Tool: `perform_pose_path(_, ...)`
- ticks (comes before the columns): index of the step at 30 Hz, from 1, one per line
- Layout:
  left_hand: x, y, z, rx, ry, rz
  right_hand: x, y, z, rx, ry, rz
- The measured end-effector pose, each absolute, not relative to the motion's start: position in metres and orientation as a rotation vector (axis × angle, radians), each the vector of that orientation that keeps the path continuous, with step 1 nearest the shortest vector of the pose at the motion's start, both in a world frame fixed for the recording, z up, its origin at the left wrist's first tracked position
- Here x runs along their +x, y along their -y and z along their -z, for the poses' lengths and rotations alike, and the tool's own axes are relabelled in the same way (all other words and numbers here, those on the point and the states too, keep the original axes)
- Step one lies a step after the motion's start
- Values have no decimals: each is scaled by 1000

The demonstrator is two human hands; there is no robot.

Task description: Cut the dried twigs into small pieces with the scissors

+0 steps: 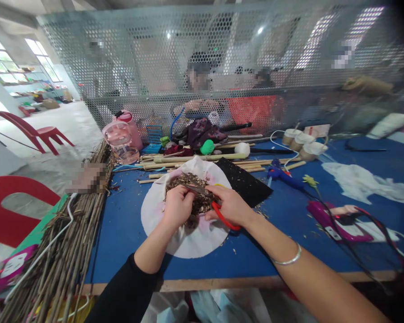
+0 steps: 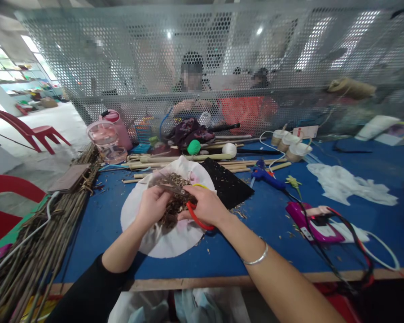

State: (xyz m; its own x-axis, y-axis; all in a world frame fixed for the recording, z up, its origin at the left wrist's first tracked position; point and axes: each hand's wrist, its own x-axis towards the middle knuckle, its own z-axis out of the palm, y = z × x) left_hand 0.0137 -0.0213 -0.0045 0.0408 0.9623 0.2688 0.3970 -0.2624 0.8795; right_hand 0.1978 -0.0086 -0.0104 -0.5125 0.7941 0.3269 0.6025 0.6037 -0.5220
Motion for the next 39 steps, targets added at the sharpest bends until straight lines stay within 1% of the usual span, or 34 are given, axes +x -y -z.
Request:
perform_pose_path(6,12,21,0,1564,-1370,-1014,200,6,10,-1037,2280,-613)
perform_pose_path(10,11,20,4,1759,-1466,-973,201,5,9,-1078,2292,-604)
perform_pose_path(14,7,18,5,1965,-1633,-1031,203,3,8,-1102,2242,-572)
perform_pose_path(16,5,19,3,2058,-1603,-1024,205,1,10,-1141,2193,-573)
perform_pose_path(20,7,25,0,2316,-1340,-718,209,-4,17,-1144,2131,-518)
perform_pose_path(23,12,28,3,2397,-1374,-546,209,-5,18,-1130,2106,-505)
perform_pose_path(26,15,28,7,2384,-1443,-502,207,-3,15,-1125,2095,-524)
perform_pose_path(30,14,24,10,2326,-1406,-598,205,-2,14,-1136,2094,-547)
perform_pose_path(33,12,21,8,2189,-1414,-833,205,-3,18,-1132,2100,-541)
perform_pose_path(36,10,17,4,1826,-1499,-1115,203,-4,19,-1097,2103,-502)
perform_pose_path(39,7,12,1,1479,-1502,-1217,194,-3,12,-1063,2150,-469)
